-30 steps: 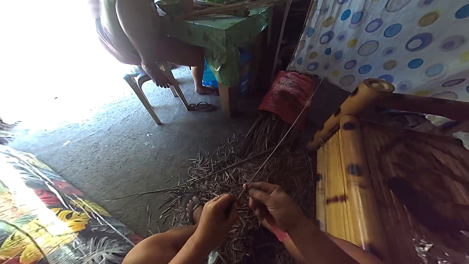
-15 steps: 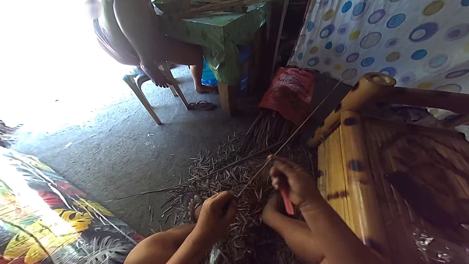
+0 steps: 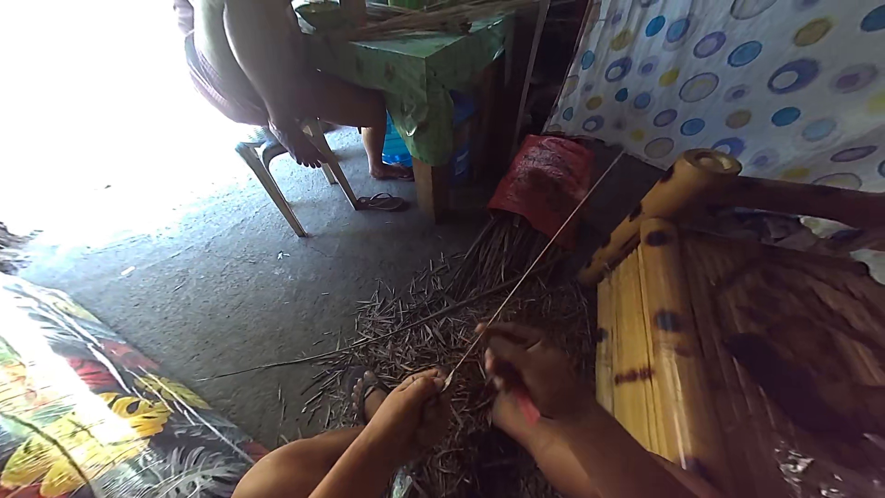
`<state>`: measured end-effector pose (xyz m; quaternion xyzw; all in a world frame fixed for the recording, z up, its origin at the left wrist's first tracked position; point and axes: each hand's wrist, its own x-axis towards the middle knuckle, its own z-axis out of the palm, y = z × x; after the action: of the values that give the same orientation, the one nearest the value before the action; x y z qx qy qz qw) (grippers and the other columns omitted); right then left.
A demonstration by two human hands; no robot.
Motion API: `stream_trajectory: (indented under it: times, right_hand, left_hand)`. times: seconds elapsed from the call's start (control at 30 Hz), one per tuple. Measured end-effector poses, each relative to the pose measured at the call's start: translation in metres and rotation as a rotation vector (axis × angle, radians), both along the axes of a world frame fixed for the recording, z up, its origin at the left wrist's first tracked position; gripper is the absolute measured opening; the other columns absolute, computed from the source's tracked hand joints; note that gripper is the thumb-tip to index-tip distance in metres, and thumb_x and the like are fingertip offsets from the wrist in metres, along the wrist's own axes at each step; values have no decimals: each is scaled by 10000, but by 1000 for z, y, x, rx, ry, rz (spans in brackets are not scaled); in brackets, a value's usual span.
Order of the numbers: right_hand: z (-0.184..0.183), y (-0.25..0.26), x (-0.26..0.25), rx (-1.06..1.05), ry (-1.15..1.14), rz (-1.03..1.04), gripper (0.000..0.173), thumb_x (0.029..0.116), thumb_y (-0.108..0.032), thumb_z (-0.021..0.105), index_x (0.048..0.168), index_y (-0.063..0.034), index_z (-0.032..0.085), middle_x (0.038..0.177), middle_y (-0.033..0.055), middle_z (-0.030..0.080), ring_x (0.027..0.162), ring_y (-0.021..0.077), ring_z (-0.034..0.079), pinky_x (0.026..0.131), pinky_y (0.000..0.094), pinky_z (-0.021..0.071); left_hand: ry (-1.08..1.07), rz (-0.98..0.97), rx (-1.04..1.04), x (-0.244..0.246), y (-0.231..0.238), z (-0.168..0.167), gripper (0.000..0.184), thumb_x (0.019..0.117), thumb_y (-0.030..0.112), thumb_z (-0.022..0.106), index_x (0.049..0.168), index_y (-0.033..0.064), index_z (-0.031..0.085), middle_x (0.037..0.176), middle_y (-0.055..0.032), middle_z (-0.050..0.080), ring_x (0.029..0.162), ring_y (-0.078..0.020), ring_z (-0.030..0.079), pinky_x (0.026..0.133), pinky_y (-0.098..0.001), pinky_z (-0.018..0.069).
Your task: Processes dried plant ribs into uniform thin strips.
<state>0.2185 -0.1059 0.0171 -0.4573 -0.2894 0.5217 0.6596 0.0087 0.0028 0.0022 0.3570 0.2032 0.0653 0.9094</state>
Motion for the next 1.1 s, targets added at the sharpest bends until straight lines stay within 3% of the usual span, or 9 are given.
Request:
stream_trajectory:
  times: [0.1,0.27,0.47,0.63,0.8,0.9,0.93,1.0,1.1]
  right_hand:
    - [-3,-2,-16,-19,-10,100,255,1027,-110,579,1222,-10,707,776,48,700,589,88,624,536,245,550]
    - [3,8,28,-6,87,-212,300,1059,-114,475,1287,3,630,729,49,657,540,97,598,491,245,533]
    - [0,-1,-26,-143,44,111,249,1019,-110,592,1215,-4,702,773,52,699,579,91,624,524,243,544]
    - [10,5,15,-104,81,-211,279,1055,-109,509,1266,17,641,720,58,664,528,94,597,478,237,526]
    - [3,-4,-28,-158,25,108,256,1011,-111,593,1223,-12,697,763,49,689,573,92,617,521,248,539]
    - [2,2,-20,-129,32,3,260,1024,-107,563,1226,2,684,746,37,682,565,80,607,513,237,530]
    - [5,4,-7,-122,49,-86,274,1037,-112,532,1247,7,660,738,35,669,554,80,597,501,236,525]
    - [8,7,16,-124,91,-229,278,1055,-109,500,1266,16,632,719,49,655,521,88,584,467,236,516]
    - [7,0,5,-159,54,-135,295,1040,-105,518,1278,15,644,741,53,657,547,99,591,489,247,521]
  left_hand:
    - [-23,-20,-49,-1,0,0,207,990,271,534,807,192,590,584,94,412,427,-2,370,413,-158,337]
    - [2,-42,-58,0,0,2,221,990,269,532,792,189,590,583,90,419,425,-3,380,410,-156,341]
    - [-23,-5,-8,1,2,-3,221,1004,272,535,816,184,610,590,90,427,428,-3,376,408,-161,338]
    - [25,29,180,-1,4,1,226,1007,186,493,825,156,624,571,71,454,423,-6,395,402,-160,343]
    - [-5,55,182,0,2,0,213,1008,185,506,847,157,643,578,75,456,431,-4,396,411,-161,343]
    - [-1,51,194,-3,3,-1,208,1011,189,519,840,161,635,572,79,452,429,-5,397,408,-163,346]
    - [10,58,263,-4,3,-1,199,1010,186,533,846,153,641,578,81,459,434,-1,399,410,-162,346]
    - [86,96,602,-3,1,1,189,998,150,526,864,133,658,611,84,493,482,4,421,450,-170,362]
    - [161,202,1099,1,-3,-5,158,964,120,559,889,100,696,663,73,587,557,2,525,512,-190,453]
